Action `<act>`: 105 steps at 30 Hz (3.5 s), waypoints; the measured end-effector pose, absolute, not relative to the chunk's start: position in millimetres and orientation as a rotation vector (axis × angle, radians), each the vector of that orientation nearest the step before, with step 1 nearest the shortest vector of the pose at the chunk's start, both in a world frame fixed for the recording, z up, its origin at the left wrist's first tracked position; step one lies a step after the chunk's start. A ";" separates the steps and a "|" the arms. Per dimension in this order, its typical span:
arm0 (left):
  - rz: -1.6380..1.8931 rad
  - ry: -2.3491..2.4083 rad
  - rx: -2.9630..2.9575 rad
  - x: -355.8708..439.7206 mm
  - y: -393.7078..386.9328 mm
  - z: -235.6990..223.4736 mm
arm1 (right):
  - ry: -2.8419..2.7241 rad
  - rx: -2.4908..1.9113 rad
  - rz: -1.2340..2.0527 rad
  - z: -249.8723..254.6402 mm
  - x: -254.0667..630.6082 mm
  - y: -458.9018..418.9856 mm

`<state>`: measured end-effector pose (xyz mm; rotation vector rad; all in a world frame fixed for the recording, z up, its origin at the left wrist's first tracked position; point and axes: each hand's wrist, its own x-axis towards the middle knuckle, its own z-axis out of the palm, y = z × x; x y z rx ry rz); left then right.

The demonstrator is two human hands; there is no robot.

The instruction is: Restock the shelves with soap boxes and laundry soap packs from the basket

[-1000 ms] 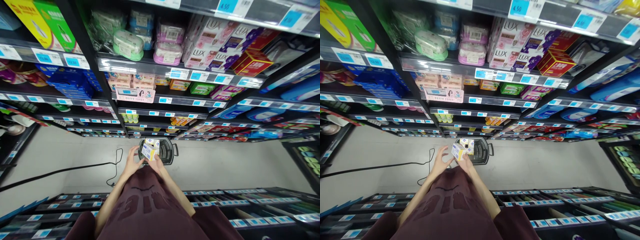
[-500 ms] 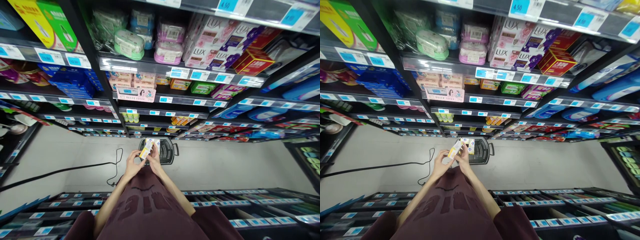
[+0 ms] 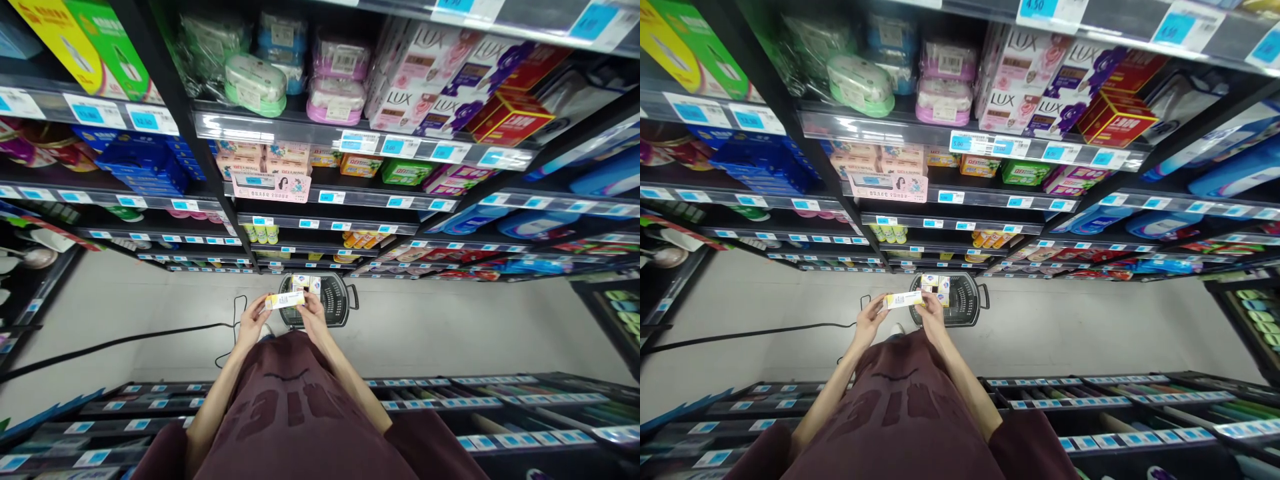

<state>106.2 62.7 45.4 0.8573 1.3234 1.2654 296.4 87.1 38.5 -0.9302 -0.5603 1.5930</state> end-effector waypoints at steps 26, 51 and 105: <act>1.261 1.288 0.861 113.6 69.8 47.3 | -0.582 -0.983 1.556 40.6 300.1 91.5; 1.206 1.291 0.919 103.5 68.2 45.8 | -0.589 -1.056 1.558 37.4 301.8 92.9; 0.986 1.414 0.727 115.4 65.5 55.9 | -0.792 -1.430 1.789 35.4 305.6 93.4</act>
